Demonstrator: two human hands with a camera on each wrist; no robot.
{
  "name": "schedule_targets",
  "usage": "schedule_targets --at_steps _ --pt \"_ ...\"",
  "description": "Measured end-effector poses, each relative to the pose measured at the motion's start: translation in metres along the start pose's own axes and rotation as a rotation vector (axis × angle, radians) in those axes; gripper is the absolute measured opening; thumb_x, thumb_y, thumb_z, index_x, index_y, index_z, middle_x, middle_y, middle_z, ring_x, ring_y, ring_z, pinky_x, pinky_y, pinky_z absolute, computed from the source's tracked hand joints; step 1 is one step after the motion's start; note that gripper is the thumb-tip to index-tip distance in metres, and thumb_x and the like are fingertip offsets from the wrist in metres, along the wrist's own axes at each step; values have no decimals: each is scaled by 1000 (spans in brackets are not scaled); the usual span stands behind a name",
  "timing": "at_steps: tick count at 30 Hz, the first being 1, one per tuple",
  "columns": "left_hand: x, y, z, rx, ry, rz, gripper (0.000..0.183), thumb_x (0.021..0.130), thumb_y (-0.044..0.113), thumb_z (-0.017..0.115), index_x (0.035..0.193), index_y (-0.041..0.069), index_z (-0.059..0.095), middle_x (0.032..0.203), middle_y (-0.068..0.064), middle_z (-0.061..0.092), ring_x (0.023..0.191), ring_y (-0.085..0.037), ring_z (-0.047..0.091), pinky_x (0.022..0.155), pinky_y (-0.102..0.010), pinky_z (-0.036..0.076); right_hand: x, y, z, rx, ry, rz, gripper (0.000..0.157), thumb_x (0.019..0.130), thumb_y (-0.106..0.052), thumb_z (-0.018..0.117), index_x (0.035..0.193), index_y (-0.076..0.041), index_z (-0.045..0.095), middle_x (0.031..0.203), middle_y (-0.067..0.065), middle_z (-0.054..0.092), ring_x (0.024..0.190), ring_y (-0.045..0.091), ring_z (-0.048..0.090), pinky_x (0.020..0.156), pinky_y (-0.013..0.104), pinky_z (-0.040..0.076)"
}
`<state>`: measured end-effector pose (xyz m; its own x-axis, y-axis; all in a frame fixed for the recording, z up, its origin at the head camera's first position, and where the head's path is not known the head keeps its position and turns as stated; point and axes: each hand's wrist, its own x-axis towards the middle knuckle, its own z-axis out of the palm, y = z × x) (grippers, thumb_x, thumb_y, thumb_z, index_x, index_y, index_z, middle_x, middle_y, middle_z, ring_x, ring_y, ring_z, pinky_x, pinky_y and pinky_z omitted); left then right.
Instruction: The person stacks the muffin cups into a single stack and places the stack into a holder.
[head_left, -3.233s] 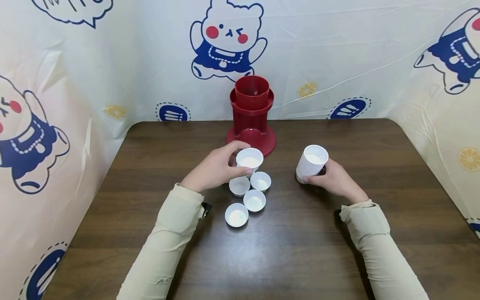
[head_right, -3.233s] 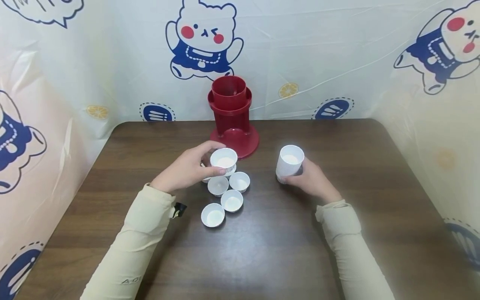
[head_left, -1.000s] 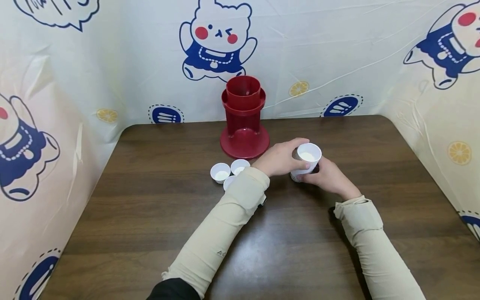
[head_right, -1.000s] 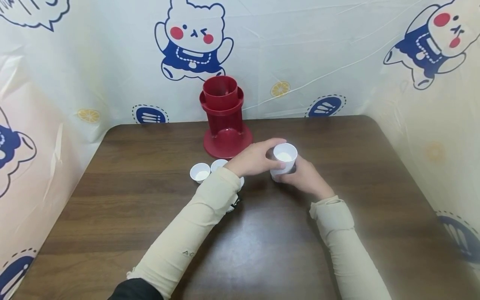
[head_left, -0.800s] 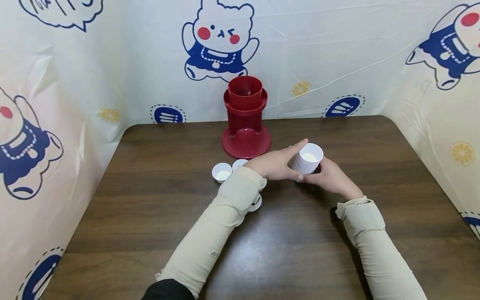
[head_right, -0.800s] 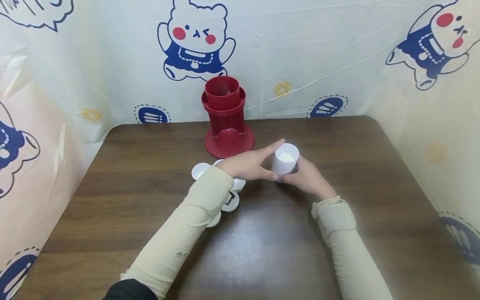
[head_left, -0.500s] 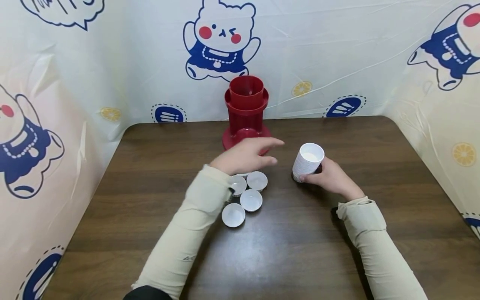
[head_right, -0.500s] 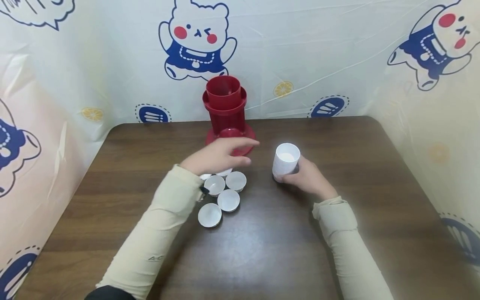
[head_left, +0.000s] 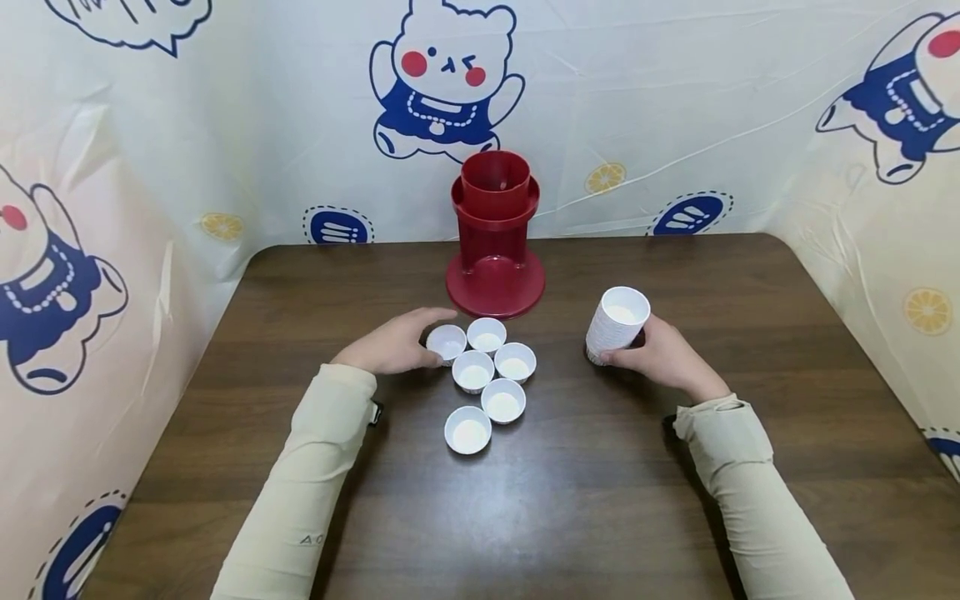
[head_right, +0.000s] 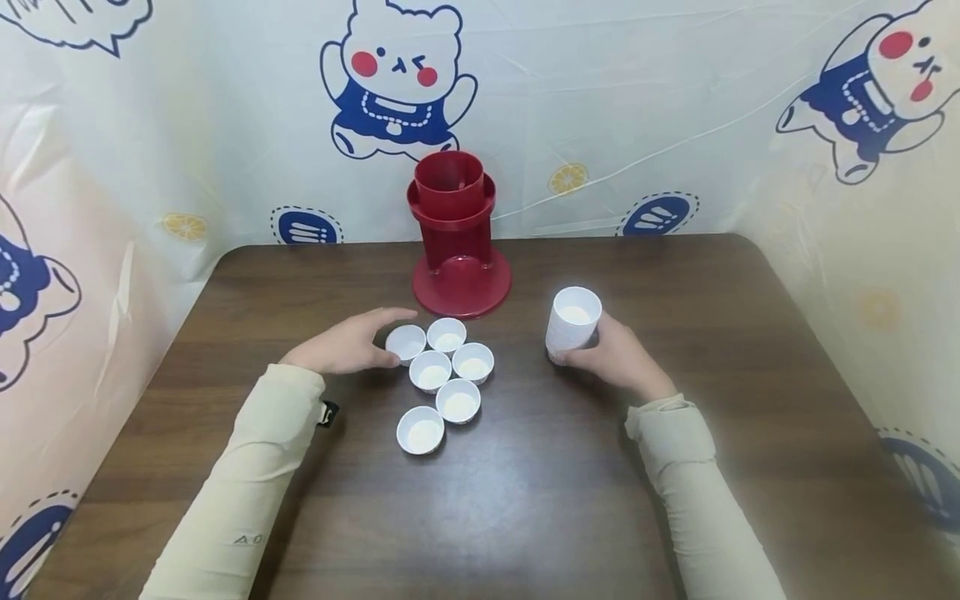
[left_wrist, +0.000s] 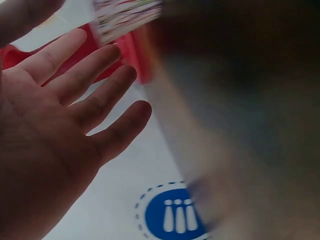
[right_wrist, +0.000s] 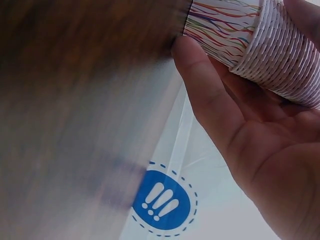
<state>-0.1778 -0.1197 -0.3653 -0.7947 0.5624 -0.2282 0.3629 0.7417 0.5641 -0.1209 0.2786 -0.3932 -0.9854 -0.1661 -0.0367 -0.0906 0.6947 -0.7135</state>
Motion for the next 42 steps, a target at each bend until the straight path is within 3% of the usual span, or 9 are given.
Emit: schedule_targets --at_steps 8,18,28,35,42 --pt "-2 -10 14 -42 20 -17 71 88 17 77 150 7 45 146 -15 50 134 -32 45 113 -49 33 -1 -1 1 14 -7 -3 67 81 -27 85 130 6 53 118 23 65 107 37 61 94 52 46" --pt "-11 -19 11 -80 111 -98 63 87 26 79 141 11 50 127 -13 60 111 -30 56 98 -49 45 -1 -2 1 13 -8 -9 67 81 -28 85 130 5 53 118 22 65 108 36 60 94 52 46" --pt "-20 -28 4 -220 192 -120 66 84 37 83 138 17 50 123 -11 59 110 -31 55 94 -49 45 -1 0 1 14 -6 -5 68 81 -27 85 131 5 52 119 23 64 108 37 60 95 52 45" --pt "-20 -25 -2 -280 229 -115 69 86 33 82 143 17 47 134 -11 54 119 -33 51 101 -53 43 -1 0 0 14 -7 -6 67 81 -27 85 131 5 53 119 23 64 108 37 60 95 52 45" --pt "-16 -8 -6 -306 238 -74 72 87 37 81 148 20 46 135 -9 53 120 -32 51 98 -51 47 0 -2 -1 8 -8 -2 67 81 -27 86 131 5 53 119 22 64 108 37 60 95 53 45"
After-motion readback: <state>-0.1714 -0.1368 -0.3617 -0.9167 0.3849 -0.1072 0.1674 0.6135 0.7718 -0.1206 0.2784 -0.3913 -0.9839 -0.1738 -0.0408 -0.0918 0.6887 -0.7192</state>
